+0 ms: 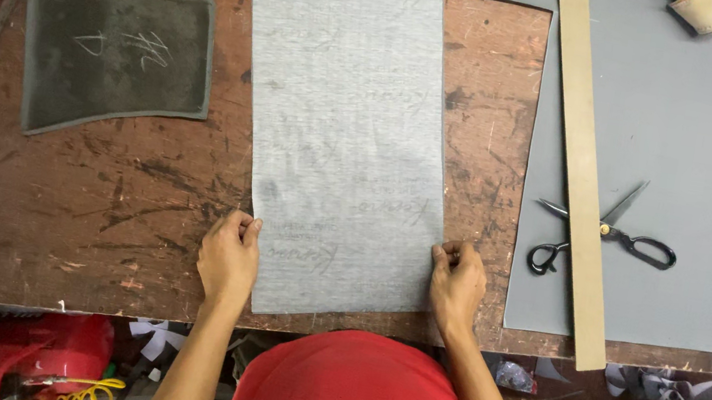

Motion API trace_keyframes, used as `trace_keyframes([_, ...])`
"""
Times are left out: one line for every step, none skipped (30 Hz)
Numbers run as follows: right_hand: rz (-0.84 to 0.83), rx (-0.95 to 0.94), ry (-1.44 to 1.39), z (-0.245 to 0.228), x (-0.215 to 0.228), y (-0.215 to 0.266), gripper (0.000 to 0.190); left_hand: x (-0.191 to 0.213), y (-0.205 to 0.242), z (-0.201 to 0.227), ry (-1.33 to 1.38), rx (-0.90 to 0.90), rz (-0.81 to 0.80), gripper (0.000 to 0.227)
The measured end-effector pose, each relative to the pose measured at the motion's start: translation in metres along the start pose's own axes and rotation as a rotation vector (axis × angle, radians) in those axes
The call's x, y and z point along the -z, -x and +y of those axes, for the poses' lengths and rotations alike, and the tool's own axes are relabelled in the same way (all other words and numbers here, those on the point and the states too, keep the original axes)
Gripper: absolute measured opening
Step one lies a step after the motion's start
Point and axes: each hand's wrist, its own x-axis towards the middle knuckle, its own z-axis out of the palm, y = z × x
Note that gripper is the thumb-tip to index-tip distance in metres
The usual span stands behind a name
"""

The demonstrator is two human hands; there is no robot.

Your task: The person places a gray sheet on a workbench and uses a white marking tool to draw lines along its edges. They then use a long straight ruler to draw parallel lines across the sheet. The person continues marking the material with the ruler and marker.

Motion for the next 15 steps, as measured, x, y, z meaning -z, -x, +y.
trace_keyframes([0.002,0.003,0.003,0.001,0.000,0.000,0.021,-0.001,0.000,0.000,0.006,0.000,-0.001,0.020])
trace_keyframes([0.007,0.010,0.000,0.002,0.001,0.000,0.021,-0.002,-0.001,-0.001,0.011,0.001,0.000,0.020])
trace_keyframes([0.011,0.017,-0.003,0.002,0.001,-0.001,0.021,-0.003,-0.001,-0.001,0.007,-0.008,0.010,0.020])
trace_keyframes([0.015,0.024,-0.007,0.002,0.000,-0.001,0.021,-0.003,-0.001,-0.002,0.001,-0.017,0.021,0.020])
trace_keyframes([0.018,0.029,-0.004,0.002,-0.001,-0.001,0.021,-0.004,-0.002,-0.002,-0.004,-0.026,0.032,0.020])
trace_keyframes([0.020,0.032,-0.001,0.003,-0.001,-0.001,0.021,-0.004,-0.002,-0.003,-0.007,-0.030,0.036,0.019])
trace_keyframes([0.021,0.036,0.002,0.003,-0.002,-0.001,0.021,-0.004,-0.003,-0.004,-0.011,-0.034,0.040,0.019])
trace_keyframes([0.021,0.030,0.000,0.004,-0.003,-0.001,0.020,-0.005,-0.002,-0.005,-0.015,-0.038,0.040,0.019])
trace_keyframes([0.020,0.024,-0.002,0.006,-0.004,-0.002,0.020,-0.006,-0.002,-0.005,-0.006,-0.050,0.043,0.018])
trace_keyframes([0.020,0.017,-0.005,0.008,-0.005,-0.002,0.020,-0.006,-0.002,-0.007,0.003,-0.063,0.045,0.018])
trace_keyframes([0.008,0.006,-0.007,0.011,-0.005,-0.002,0.020,-0.007,-0.001,-0.008,0.012,-0.076,0.048,0.018])
trace_keyframes([-0.002,-0.004,-0.009,0.013,-0.004,-0.003,0.020,-0.007,-0.001,-0.008,0.015,-0.068,0.035,0.018])
trace_keyframes([-0.013,-0.014,-0.012,0.016,-0.003,-0.004,0.020,-0.006,-0.001,-0.009,0.017,-0.060,0.022,0.017])
trace_keyframes([-0.039,-0.037,-0.038,0.018,-0.001,-0.008,0.017,-0.006,-0.002,-0.009,0.021,-0.053,0.014,0.017])
trace_keyframes([-0.065,-0.061,-0.065,0.020,0.003,-0.012,0.015,-0.005,-0.004,-0.010,0.022,-0.022,-0.015,0.020])
